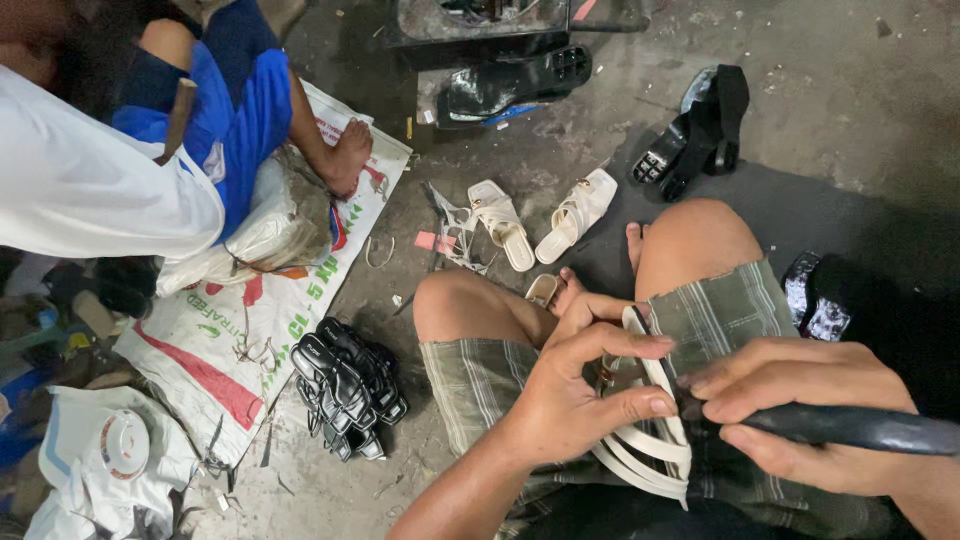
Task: The person sits on the floor and repairs white sandals by attaching black insoles. They heat the insoles over a small gas burner, press them into the sandals, and use a hammer to secure the attachment. The process is repeated for multiple sandals.
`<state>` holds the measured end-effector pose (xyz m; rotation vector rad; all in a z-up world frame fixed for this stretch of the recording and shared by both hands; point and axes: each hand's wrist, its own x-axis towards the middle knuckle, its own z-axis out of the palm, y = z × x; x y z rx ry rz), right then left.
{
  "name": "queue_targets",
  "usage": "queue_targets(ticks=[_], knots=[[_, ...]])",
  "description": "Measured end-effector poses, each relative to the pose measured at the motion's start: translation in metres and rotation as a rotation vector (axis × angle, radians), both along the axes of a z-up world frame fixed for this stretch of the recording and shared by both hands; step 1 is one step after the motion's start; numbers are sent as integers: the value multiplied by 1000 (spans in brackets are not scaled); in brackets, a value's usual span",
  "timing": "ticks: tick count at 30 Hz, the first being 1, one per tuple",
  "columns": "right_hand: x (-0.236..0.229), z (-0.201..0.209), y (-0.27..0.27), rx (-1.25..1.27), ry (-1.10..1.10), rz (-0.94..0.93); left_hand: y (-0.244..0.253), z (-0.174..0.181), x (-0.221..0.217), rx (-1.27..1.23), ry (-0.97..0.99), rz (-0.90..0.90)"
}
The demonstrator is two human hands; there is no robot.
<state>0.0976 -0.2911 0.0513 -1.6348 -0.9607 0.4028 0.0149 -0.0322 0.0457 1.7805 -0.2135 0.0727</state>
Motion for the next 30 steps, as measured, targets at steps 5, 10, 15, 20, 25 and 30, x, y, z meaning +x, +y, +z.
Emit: queue_targets(ticks=[5,10,15,20,25,30], knots=[[5,7,4,3,-22,4,-3,2,-4,-234,114,-33],[16,15,2,-36,141,90,-5,2,-4,-611,421,-74],[19,29,10,-33,180,130,-5,22,-7,-292,76,-59],[16,49,18,87,-175,82,16,60,5,-269,103,-41],[3,34,28,32,100,37,31,56,14,-234,115,-145],[-15,2,22,108,140,86,28,19,1,12,-66,-144]])
